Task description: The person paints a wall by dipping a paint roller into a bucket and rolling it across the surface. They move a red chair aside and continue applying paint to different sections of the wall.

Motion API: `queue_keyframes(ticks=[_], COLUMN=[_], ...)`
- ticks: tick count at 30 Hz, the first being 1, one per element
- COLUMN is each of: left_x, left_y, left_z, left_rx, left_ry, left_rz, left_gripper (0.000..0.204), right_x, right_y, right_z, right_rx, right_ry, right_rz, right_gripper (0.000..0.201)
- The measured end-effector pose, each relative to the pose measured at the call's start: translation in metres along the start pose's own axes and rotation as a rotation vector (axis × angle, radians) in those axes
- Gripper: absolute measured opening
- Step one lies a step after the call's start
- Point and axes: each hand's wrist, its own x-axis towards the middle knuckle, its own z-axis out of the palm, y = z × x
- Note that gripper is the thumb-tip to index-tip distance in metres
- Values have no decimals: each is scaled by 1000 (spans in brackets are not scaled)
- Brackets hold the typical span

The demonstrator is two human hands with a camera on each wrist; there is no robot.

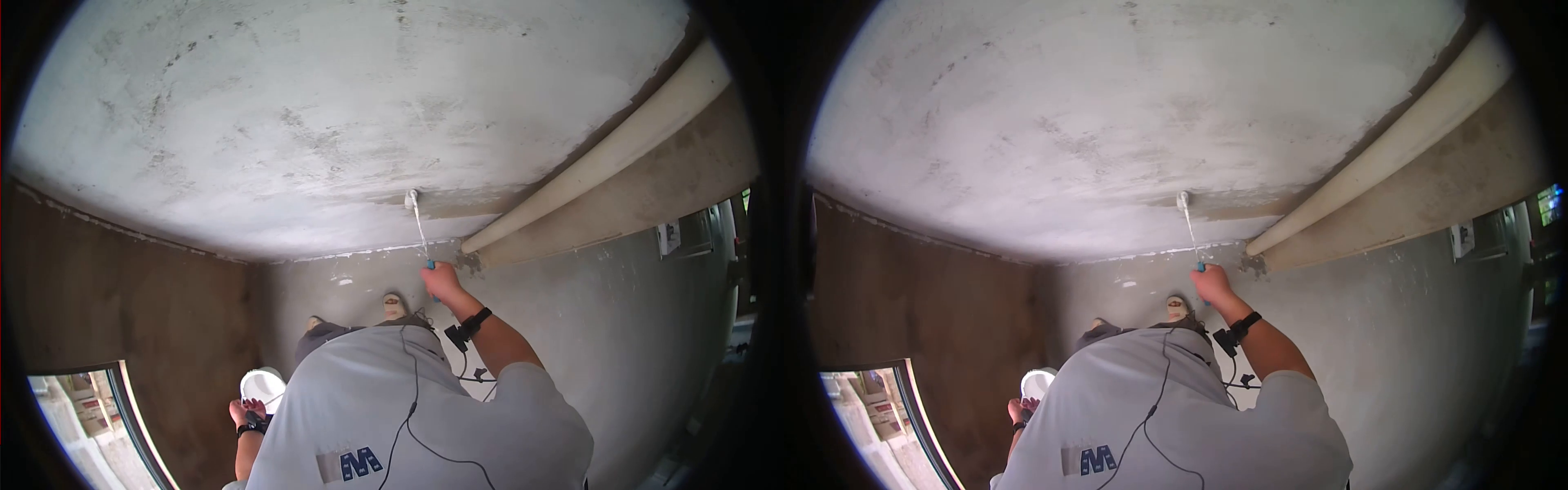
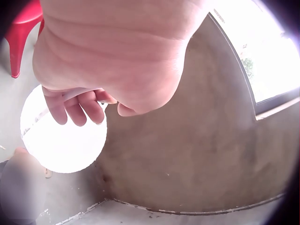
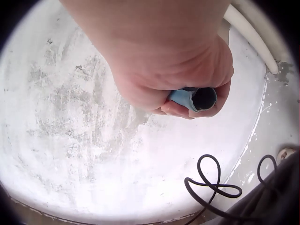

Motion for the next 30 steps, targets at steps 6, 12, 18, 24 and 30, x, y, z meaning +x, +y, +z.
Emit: queue_keyframes(ticks=[6, 12, 18, 24, 30], left_x=[20, 9, 8, 60, 15], left_y=[15, 11, -14, -52, -78], left_z=[-5, -9, -41, -119, -91], left_rx=[43, 24, -130, -34, -37], left_ry=[-84, -8, 123, 115, 93], left_rz=[-10, -4, -75, -195, -123], left_gripper=[22, 26, 26, 24, 33], right_x=[16, 40, 34, 44, 49], right_y=[-26, -48, -72, -44, 3], right_z=[50, 103, 110, 55, -40], right_rx=[-309, -425, -323, -270, -127], right_ry=[-152, -273, -377, -335, -176], right_rz=[-91, -270, -139, -62, 26], right_gripper=[22, 29, 31, 30, 34])
